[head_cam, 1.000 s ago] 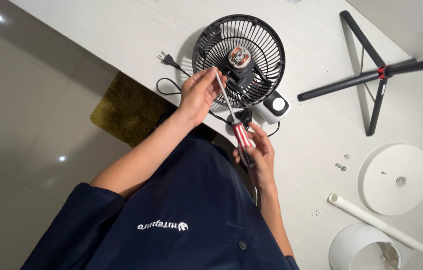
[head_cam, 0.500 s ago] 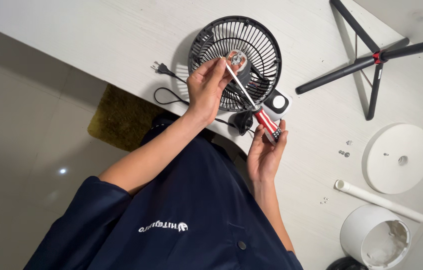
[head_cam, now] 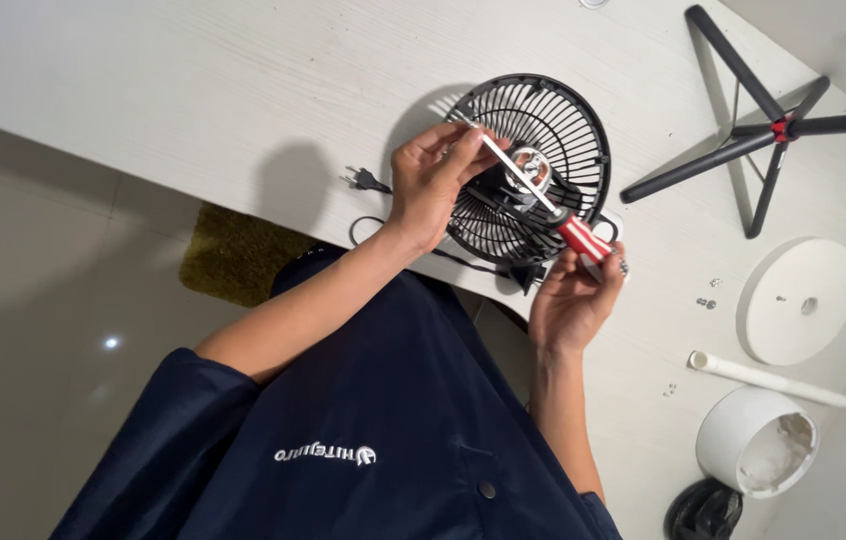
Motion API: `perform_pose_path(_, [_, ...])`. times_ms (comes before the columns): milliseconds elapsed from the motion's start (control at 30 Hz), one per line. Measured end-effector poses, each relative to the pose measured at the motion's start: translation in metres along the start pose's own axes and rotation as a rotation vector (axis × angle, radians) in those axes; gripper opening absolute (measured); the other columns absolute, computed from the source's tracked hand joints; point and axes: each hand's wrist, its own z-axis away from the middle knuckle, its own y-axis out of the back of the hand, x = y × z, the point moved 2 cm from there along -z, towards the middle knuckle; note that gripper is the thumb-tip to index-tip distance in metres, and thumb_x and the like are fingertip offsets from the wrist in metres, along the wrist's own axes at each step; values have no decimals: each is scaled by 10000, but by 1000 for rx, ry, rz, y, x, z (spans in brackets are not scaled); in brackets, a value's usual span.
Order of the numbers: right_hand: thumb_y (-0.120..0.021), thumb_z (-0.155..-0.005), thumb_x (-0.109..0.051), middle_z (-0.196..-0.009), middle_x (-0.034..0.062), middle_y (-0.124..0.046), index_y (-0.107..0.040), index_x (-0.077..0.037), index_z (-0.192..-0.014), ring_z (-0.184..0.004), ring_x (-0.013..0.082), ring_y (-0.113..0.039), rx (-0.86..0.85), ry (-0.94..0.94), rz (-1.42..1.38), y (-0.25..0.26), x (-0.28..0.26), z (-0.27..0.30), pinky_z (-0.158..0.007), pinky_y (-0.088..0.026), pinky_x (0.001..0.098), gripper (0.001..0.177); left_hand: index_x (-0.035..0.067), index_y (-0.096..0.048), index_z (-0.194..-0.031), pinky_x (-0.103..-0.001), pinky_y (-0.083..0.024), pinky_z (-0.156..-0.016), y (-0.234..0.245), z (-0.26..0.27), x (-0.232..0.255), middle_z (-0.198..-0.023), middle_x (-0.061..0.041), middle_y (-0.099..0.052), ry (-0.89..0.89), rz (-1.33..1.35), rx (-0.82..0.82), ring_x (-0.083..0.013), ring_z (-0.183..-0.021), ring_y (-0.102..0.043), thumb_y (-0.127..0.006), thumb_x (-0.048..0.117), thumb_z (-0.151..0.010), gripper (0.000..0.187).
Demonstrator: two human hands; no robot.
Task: The person assembles a small electric fan on a white table. They use a screwdriver to tighten screws on the fan's motor housing and cage, handling screws and the fan components by hand.
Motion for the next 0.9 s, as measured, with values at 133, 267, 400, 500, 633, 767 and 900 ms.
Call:
perform_pose_path(133, [-678,-1029,-255,-1084,134,-702,-529,-79,-1272,-825,162,-687,54,139,54,-15,-9,-4,-770,-599,247,336,-6,-701,-1102,-375,-655,-955,24,-19,-6,-1069,-126,-739,155,-154,-93,-223,-1022,-754,-657,300,-1020,320])
perform_pose_path(267, [-697,-1100,-231,-1066,221,-709,-489,-33,-1346,-786,185,-692,24,399,287,-38,-37,-17,-660,-579,233,378,28,-699,-1125,-303,-629,-840,63,-41,-14,-996,-115,-763,241,-489,-93,-191,-931,-761,-623,390,-1010,387])
perform_pose_path(400, [-723,-1119,-246,-1078,273,-756,-406,-100,-1414,-696,260,-728,-68,703,731,-66,-65,-27,-544,-579,297,457,63,-693,-1130,-320,-587,-865,89,-51,-29,-1209,-110,-628,100,-1011,-168,-197,-1032,-682,-695,344,-964,326])
perform_pose_path(500, [-717,-1160,-257,-1071,250,-755,-358,-131,-1439,-748,272,-768,-203,746,982,-90,-67,-34,-531,-599,300,471,106,-706,-1164,-438,-516,-1088,91,-58,-38,-1274,-118,-527,-44,-1255,-300,-277,-1228,-553,-776,338,-932,335])
perform_pose_path(633, [-751,-1173,-159,-1055,244,-733,-342,-126,-1451,-764,270,-739,-342,710,1150,-114,-53,-56,-564,-591,300,494,141,-718,-1247,-585,-433,-1101,88,-61,-44,-1432,-234,-381,-90,-1359,-458,-417,-1311,-447,-787,324,-904,395])
perform_pose_path(767, [-768,-1161,-70,-1019,235,-733,-388,-93,-1424,-675,223,-673,-437,639,1248,-121,-31,-82,-561,-540,279,462,143,-730,-1266,-644,-436,-1054,86,-60,-48,-1514,-295,-301,-115,-1410,-498,-494,-1348,-409,-787,321,-906,405])
perform_pose_path(900, [-777,-1151,-41,-1004,214,-734,-408,-66,-1420,-683,201,-660,-445,554,1267,-122,-12,-102,-584,-513,259,457,143,-747,-1257,-647,-461,-1018,89,-61,-53,-1545,-302,-257,-53,-1448,-514,-504,-1384,-384,-777,300,-898,392])
